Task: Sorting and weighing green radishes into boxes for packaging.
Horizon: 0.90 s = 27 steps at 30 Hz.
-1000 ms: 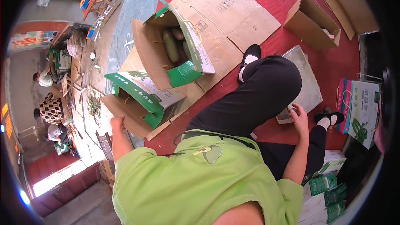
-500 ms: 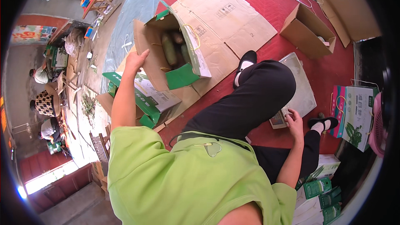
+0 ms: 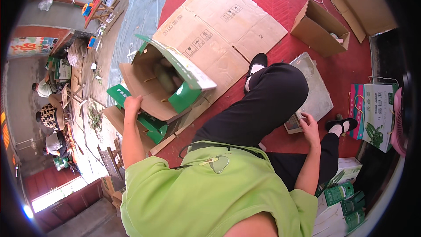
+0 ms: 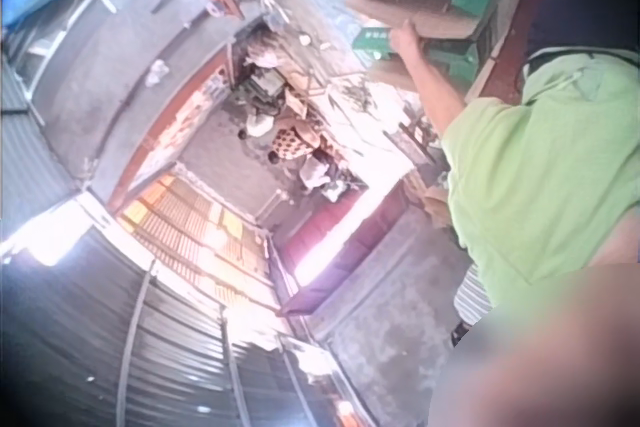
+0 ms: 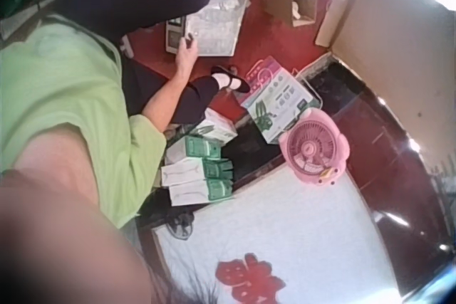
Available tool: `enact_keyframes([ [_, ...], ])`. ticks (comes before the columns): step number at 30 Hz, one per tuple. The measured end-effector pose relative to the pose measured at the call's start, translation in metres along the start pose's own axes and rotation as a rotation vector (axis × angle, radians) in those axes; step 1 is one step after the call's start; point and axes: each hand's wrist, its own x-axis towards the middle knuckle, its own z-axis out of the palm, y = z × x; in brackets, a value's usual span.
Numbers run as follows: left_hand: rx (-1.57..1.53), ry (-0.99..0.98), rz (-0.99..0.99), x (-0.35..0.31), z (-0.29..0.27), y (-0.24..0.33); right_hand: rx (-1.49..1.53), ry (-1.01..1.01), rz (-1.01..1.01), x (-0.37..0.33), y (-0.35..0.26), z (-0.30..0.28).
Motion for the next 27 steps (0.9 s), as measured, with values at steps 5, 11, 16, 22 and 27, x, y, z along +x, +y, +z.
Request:
enact_keyframes([
  [5, 0.064, 0.014, -0.146, 0.010, -0.028, -0.022, 0.029, 0.020, 0.001, -0.003, 0.000, 0.010],
  [11, 0.248, -0.105, 0.159, 0.040, -0.001, 0.004, -0.202, 0.152, -0.133, -0.010, 0.006, -0.005],
  [16, -0.221, -0.329, -0.036, 0.070, 0.012, -0.057, -0.238, 0.104, -0.031, -0.008, -0.020, 0.005],
  [22, 0.187, -0.309, 0.150, 0.113, -0.038, -0.018, -0.229, 0.147, -0.175, -0.006, -0.018, 0.006],
  [27, 0.309, -0.182, 0.449, 0.045, -0.025, 0.138, -0.160, 0.235, -0.218, -0.014, -0.017, 0.000],
])
